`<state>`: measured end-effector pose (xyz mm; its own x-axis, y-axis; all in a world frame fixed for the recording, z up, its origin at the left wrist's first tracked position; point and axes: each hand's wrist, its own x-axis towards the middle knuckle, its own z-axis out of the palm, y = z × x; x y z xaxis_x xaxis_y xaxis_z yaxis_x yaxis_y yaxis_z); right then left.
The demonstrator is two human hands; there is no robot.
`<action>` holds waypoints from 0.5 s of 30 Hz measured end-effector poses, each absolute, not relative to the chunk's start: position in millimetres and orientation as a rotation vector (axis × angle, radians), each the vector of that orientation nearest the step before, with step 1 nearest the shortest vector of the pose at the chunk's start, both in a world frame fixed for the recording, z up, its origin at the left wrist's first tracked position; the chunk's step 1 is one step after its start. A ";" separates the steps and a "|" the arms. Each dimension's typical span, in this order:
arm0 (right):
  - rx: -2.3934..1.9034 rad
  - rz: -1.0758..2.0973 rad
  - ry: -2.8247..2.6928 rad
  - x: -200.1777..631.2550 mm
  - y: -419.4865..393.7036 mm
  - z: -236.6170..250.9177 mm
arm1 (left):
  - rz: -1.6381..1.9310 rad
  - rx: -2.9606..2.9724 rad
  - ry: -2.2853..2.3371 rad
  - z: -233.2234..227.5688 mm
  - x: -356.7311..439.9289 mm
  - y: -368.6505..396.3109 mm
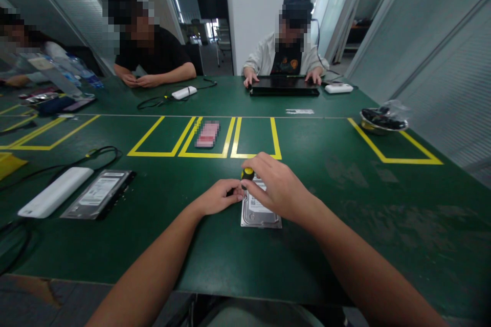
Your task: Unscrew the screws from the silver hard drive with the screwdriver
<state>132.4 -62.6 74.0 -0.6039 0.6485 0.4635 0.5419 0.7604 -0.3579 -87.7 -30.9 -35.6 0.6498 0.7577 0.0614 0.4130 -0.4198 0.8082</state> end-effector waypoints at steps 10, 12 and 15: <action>-0.777 0.342 -2.350 132.8 -63.8 74.8 | 0.499 2.050 0.912 -33.5 -86.4 -30.4; -0.784 0.338 -2.347 132.7 -63.8 74.9 | 0.492 2.039 0.914 -33.1 -85.9 -30.4; -0.801 0.332 -2.343 132.5 -63.7 76.1 | 0.475 2.024 0.918 -32.7 -85.2 -30.2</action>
